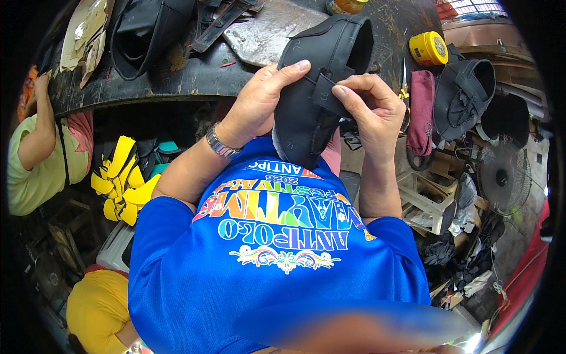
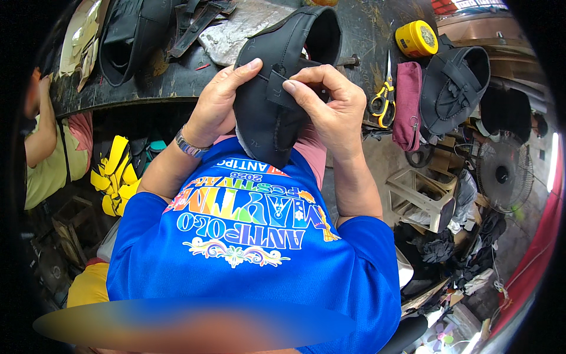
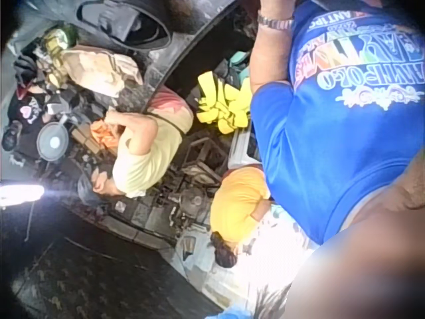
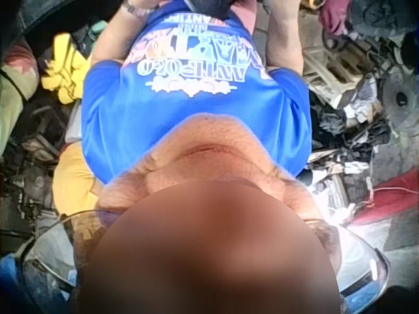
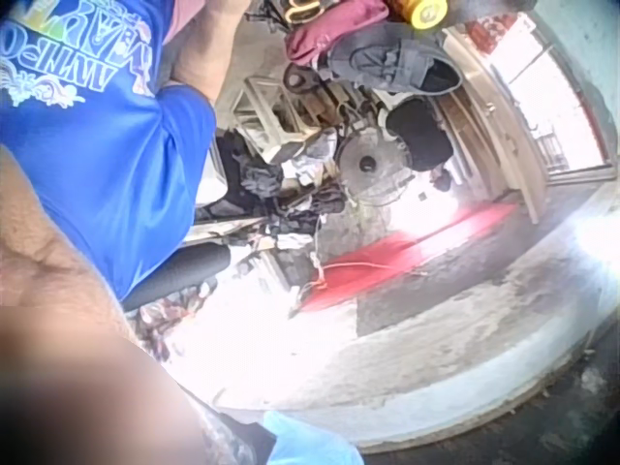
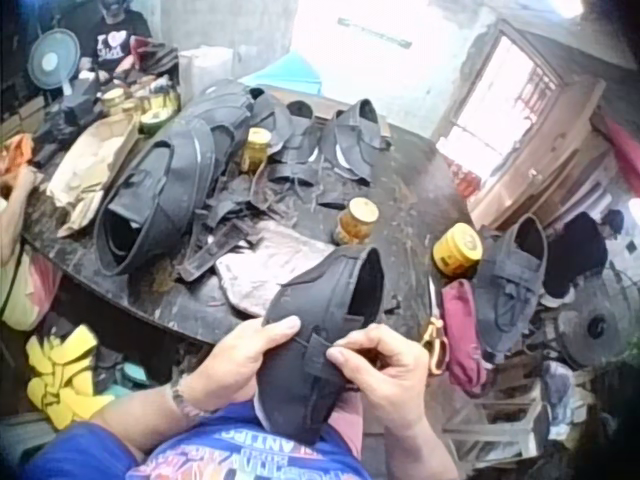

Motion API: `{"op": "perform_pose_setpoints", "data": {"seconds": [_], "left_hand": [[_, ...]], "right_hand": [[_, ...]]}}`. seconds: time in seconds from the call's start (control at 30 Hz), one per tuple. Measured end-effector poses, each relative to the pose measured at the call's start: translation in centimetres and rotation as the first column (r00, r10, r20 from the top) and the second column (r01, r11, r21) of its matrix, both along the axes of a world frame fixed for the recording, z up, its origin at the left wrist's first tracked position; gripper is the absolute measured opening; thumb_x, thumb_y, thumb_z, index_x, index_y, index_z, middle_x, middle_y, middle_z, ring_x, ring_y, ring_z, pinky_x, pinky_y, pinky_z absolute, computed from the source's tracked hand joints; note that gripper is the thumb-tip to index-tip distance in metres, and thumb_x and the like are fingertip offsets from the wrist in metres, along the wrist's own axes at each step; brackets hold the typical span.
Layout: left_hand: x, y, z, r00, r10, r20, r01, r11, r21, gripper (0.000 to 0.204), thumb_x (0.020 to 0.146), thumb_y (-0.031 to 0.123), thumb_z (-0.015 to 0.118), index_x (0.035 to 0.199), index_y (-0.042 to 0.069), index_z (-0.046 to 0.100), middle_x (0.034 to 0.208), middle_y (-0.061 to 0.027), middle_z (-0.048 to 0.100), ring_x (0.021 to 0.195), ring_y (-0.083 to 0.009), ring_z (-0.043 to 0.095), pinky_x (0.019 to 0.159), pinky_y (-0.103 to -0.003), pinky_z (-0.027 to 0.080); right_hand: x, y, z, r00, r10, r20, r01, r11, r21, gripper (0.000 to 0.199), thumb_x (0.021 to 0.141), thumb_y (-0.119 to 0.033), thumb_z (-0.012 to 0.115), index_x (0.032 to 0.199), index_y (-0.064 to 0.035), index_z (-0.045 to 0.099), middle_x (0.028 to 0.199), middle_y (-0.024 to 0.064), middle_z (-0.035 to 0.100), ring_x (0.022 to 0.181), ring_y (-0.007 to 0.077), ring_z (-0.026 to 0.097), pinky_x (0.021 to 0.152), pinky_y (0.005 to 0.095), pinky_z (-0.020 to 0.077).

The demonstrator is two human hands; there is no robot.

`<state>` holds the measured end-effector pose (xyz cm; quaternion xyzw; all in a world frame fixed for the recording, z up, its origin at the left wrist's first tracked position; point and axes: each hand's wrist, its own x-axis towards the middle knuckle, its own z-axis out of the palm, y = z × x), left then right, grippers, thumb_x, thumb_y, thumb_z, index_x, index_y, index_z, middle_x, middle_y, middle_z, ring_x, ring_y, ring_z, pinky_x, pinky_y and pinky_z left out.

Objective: The person repeatedly hammers the upper of a black loafer-style shoe against a workbench, then inspects the seam and edges by hand. They repeat this hammering and inspection cycle several times, handling the shoe one at a time.

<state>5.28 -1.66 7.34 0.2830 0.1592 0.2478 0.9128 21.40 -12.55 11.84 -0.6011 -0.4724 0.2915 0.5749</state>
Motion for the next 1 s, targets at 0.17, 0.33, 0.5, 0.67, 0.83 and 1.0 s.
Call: {"op": "perform_pose_setpoints", "data": {"seconds": [0.17, 0.33, 0.5, 0.67, 0.83, 1.0], "left_hand": [[-0.12, -0.01, 0.13, 1.0, 0.01, 0.013, -0.01, 0.999, 0.038, 0.034, 0.101, 0.025, 0.059, 0.123, -0.001, 0.061, 0.113, -0.0131, 0.071, 0.098, -0.018, 0.071, 0.087, -0.03, 0.058], [-0.27, -0.02, 0.08, 1.0, 0.004, 0.015, -0.005, 0.999, 0.048, 0.032, 0.1, 0.023, 0.061, 0.12, -0.002, 0.062, 0.11, -0.0125, 0.071, 0.095, -0.0164, 0.071, 0.084, -0.028, 0.058], [-0.22, -0.06, -0.21, 1.0, 0.014, -0.004, -0.014, 0.998, 0.059, 0.031, 0.099, 0.022, 0.063, 0.118, -0.002, 0.063, 0.108, -0.0121, 0.071, 0.092, -0.0155, 0.071, 0.082, -0.028, 0.059], [-0.29, -0.06, -0.48, 1.0, 0.016, -0.006, -0.016, 0.997, 0.074, 0.027, 0.097, 0.016, 0.066, 0.116, -0.003, 0.065, 0.105, -0.0103, 0.072, 0.089, -0.0139, 0.071, 0.079, -0.027, 0.06], [-0.44, -0.2, -0.51, 0.999, 0.021, -0.025, -0.018, 0.989, 0.15, 0.027, 0.093, 0.012, 0.07, 0.114, -0.003, 0.066, 0.104, -0.0116, 0.072, 0.089, -0.015, 0.072, 0.079, -0.028, 0.06], [-0.41, -0.11, -0.43, 1.0, 0.028, -0.013, -0.026, 0.99, 0.135, 0.026, 0.092, 0.009, 0.07, 0.115, -0.003, 0.066, 0.105, -0.0115, 0.072, 0.089, -0.0148, 0.071, 0.079, -0.028, 0.06]], "right_hand": [[-0.16, 0.33, -0.02, 0.999, -0.007, 0.033, 0.007, 1.0, -0.003, 0.008, 0.085, -0.001, 0.075, 0.091, 0.0023, 0.071, 0.084, 0.0022, 0.07, 0.076, 0.0057, 0.062, 0.069, 0.0194, 0.0486], [-0.22, 0.48, 0.01, 1.0, -0.01, 0.011, 0.01, 1.0, -0.02, 0.009, 0.085, -0.002, 0.076, 0.091, 0.002, 0.071, 0.083, 0.002, 0.069, 0.075, 0.0056, 0.063, 0.069, 0.0192, 0.0489], [-0.32, 0.53, 0.19, 1.0, -0.005, 0.027, 0.006, 0.999, -0.037, 0.009, 0.085, -0.002, 0.075, 0.091, 0.0017, 0.07, 0.081, 0.0016, 0.069, 0.074, 0.0054, 0.063, 0.067, 0.0189, 0.0488], [-0.52, 0.66, 0.25, 1.0, -0.011, 0.029, 0.012, 0.999, -0.042, 0.008, 0.085, -0.003, 0.075, 0.09, 0.0013, 0.07, 0.08, 0.001, 0.069, 0.073, 0.0049, 0.063, 0.066, 0.0189, 0.0487], [-0.61, 0.73, 0.24, 0.999, -0.011, 0.04, 0.014, 0.997, -0.073, 0.008, 0.086, -0.004, 0.075, 0.089, 0.0013, 0.069, 0.08, 0.001, 0.069, 0.073, 0.0048, 0.063, 0.066, 0.0192, 0.0488], [-0.71, 0.85, 0.21, 1.0, 0.0, 0.02, 0.002, 0.998, -0.069, 0.008, 0.085, -0.003, 0.074, 0.089, 0.0014, 0.069, 0.079, 0.0011, 0.069, 0.073, 0.0048, 0.062, 0.065, 0.0194, 0.0489]]}}
